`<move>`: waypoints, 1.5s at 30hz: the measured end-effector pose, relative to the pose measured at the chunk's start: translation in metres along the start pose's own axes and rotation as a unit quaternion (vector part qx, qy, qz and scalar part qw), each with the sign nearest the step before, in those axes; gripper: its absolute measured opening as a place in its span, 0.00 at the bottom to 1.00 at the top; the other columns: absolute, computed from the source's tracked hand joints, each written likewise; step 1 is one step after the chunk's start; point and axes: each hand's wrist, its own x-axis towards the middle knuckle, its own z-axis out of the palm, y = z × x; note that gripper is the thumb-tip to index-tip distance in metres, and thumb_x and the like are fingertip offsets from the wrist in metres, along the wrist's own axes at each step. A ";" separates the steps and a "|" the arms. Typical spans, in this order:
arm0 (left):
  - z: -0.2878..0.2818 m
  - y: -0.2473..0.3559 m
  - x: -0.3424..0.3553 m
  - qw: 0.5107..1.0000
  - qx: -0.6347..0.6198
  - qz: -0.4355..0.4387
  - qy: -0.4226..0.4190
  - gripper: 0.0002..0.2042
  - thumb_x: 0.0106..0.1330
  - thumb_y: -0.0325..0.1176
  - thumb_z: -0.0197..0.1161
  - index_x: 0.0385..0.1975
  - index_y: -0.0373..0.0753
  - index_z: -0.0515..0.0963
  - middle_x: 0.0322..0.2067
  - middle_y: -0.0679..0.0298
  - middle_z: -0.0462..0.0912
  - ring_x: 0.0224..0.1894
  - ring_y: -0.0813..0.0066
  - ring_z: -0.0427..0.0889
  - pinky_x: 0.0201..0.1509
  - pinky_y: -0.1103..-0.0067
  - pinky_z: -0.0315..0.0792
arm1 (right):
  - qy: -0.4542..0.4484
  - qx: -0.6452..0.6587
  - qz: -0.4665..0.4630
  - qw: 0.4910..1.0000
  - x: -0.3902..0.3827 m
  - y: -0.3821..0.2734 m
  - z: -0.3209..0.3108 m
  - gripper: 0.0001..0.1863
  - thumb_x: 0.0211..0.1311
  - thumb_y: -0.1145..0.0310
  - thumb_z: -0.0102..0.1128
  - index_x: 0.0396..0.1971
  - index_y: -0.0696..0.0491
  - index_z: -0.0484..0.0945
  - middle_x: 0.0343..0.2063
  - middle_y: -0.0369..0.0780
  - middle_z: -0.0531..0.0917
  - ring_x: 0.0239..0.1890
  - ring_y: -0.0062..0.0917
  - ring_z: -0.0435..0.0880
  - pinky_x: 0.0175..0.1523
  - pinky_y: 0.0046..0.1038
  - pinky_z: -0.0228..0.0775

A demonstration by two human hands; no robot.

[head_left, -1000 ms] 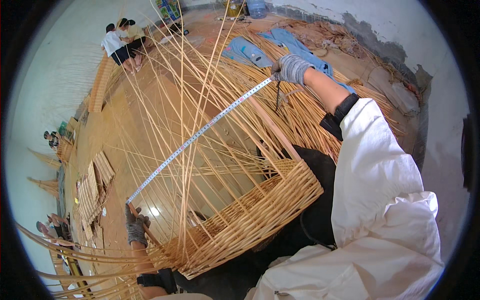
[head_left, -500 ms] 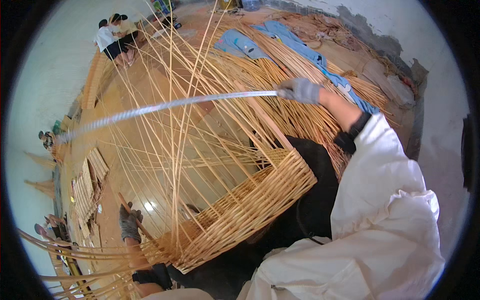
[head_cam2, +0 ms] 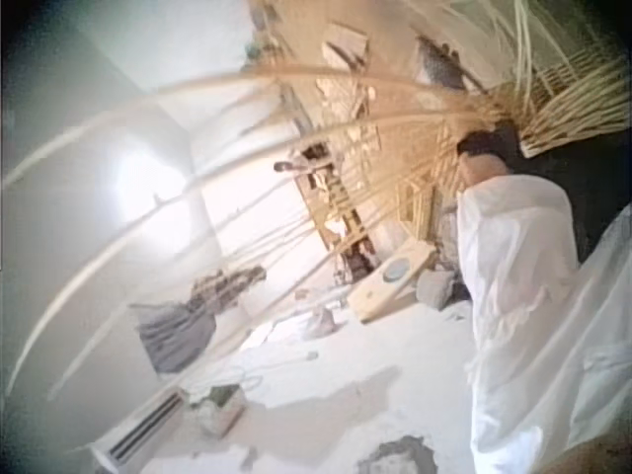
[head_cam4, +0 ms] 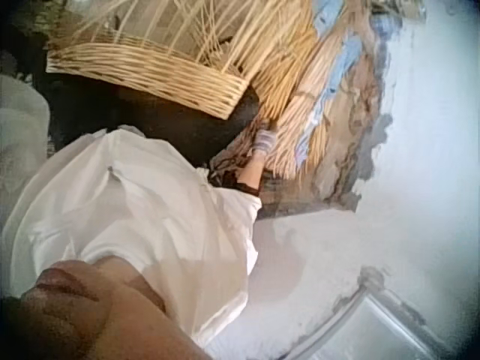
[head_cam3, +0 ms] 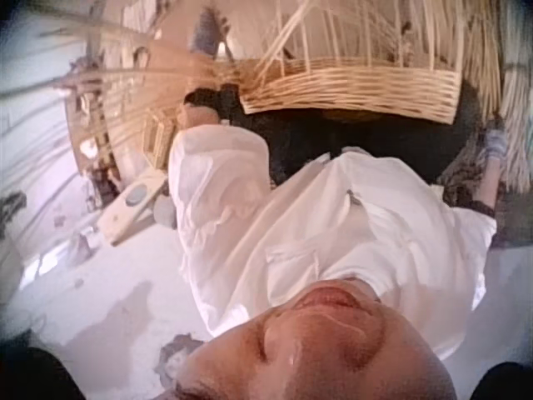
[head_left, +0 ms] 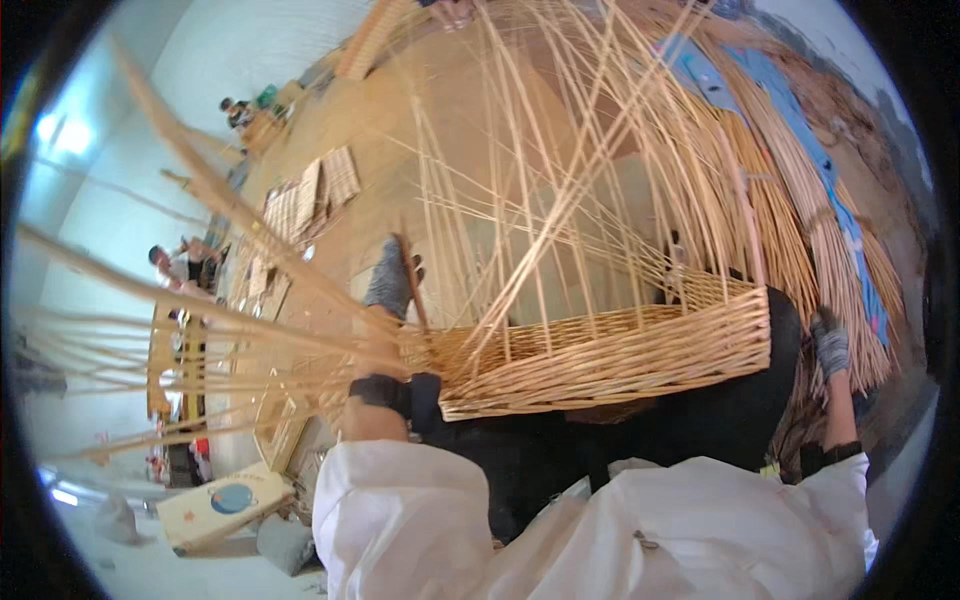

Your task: Measure and weave willow or wicker branches to construct a large basket.

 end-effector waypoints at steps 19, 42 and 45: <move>-0.177 -0.125 -0.200 0.798 0.526 0.259 0.140 0.17 0.64 0.37 0.44 0.49 0.34 0.65 0.46 0.58 0.71 0.47 0.64 0.71 0.51 0.72 0.65 | -0.288 0.314 0.115 0.897 -0.007 -0.250 0.090 0.29 0.48 0.45 0.56 0.41 0.57 0.72 0.35 0.39 0.77 0.36 0.24 0.75 0.44 0.26 0.68; -0.072 -0.031 -0.076 0.883 -0.199 0.224 -0.361 0.21 0.62 0.45 0.45 0.51 0.39 0.63 0.46 0.56 0.70 0.40 0.60 0.74 0.42 0.67 0.71 | -0.205 0.181 0.044 0.961 -0.010 -0.424 0.021 0.21 0.58 0.53 0.48 0.33 0.59 0.74 0.30 0.42 0.78 0.28 0.24 0.77 0.35 0.24 0.69; -0.068 -0.041 -0.066 0.850 -0.227 0.199 -0.432 0.21 0.63 0.45 0.45 0.51 0.39 0.62 0.46 0.56 0.70 0.40 0.60 0.74 0.42 0.67 0.71 | -0.208 0.293 0.092 0.929 0.019 -0.384 0.042 0.23 0.56 0.51 0.50 0.37 0.59 0.74 0.32 0.42 0.78 0.29 0.24 0.76 0.37 0.23 0.69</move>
